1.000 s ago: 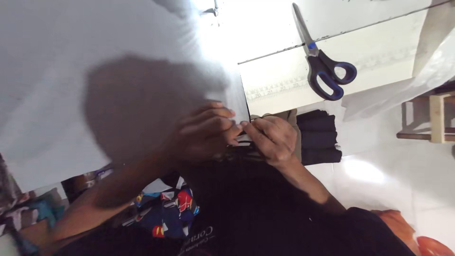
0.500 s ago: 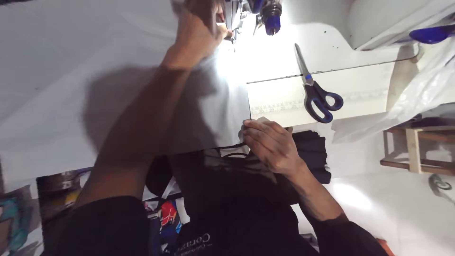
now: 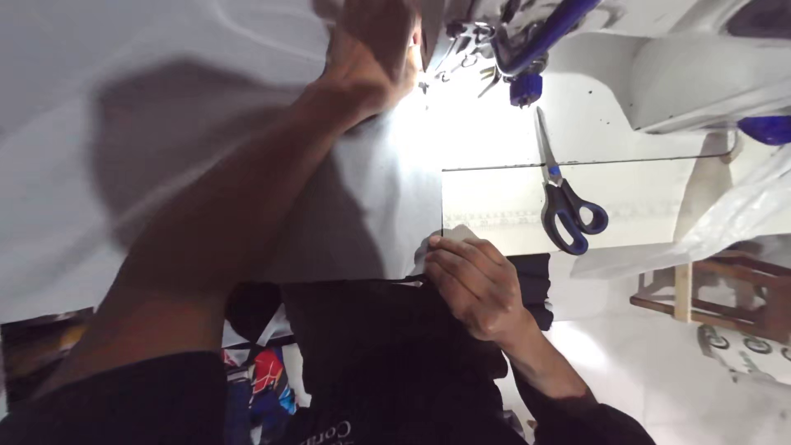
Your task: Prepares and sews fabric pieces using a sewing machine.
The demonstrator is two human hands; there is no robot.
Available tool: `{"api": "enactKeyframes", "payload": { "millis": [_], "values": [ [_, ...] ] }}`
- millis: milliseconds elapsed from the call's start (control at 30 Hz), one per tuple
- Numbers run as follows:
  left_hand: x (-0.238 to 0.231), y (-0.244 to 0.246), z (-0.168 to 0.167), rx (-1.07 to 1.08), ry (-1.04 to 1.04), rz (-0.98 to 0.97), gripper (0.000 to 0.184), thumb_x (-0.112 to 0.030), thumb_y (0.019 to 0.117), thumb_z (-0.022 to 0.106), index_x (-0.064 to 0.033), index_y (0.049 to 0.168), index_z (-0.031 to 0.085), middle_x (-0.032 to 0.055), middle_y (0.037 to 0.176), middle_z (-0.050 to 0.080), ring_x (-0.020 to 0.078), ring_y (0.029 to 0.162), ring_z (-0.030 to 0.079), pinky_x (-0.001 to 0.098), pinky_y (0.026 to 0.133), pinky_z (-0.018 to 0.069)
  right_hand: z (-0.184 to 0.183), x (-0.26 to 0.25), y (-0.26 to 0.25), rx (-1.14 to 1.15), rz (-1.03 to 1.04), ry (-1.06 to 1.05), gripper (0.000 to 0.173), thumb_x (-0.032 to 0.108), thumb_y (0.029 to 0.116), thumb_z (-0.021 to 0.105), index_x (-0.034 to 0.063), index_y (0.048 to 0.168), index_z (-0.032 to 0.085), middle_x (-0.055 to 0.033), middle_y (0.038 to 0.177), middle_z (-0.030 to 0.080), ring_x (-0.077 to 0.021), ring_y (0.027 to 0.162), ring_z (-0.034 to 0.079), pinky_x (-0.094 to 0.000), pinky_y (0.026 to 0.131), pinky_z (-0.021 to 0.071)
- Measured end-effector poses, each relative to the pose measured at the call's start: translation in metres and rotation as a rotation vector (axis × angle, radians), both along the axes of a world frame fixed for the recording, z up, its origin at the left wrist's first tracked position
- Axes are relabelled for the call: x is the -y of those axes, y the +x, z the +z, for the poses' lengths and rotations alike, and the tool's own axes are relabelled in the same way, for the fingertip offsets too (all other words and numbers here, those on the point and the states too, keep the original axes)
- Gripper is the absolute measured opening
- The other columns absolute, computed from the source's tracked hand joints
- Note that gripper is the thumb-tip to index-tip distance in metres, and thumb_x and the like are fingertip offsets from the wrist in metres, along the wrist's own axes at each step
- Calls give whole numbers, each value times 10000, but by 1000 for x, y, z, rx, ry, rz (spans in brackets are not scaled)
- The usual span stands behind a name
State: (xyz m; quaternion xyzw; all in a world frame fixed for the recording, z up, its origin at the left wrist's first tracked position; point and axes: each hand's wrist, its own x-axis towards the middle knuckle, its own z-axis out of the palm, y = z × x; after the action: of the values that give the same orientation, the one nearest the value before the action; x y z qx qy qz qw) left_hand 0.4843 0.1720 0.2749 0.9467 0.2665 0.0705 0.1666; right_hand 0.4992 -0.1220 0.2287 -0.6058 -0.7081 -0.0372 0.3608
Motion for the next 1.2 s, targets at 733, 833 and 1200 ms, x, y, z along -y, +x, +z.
{"api": "enactKeyframes", "payload": {
  "millis": [733, 833, 1200],
  "values": [
    [-43, 14, 21, 82, -176, -66, 266, -168, 1063, 509, 38, 1116, 669, 261, 1082, 678, 410, 1039, 651, 559, 928, 463, 6, -31, 16, 46, -142, -191, 341, 346, 1029, 613, 53, 1105, 771, -109, 1199, 748, -258, 1235, 648, -406, 1098, 463],
    [-42, 11, 32, 54, -233, -41, 277, -151, 1066, 497, 43, 1176, 663, 259, 1128, 674, 397, 1069, 646, 547, 952, 457, 8, -36, 17, 110, -206, -222, 418, 437, 1034, 575, 84, 1128, 778, -82, 1231, 743, -252, 1245, 642, -425, 1097, 445],
    [-93, 45, 11, 68, -179, -37, 275, -230, 1070, 516, -8, 1109, 674, 191, 1008, 682, 349, 985, 660, 553, 882, 485, 9, -59, 21, 247, -335, -320, 615, 577, 1047, 423, 94, 1311, 700, -78, 1354, 686, -273, 1310, 590, -447, 1111, 405]
  ]
}}
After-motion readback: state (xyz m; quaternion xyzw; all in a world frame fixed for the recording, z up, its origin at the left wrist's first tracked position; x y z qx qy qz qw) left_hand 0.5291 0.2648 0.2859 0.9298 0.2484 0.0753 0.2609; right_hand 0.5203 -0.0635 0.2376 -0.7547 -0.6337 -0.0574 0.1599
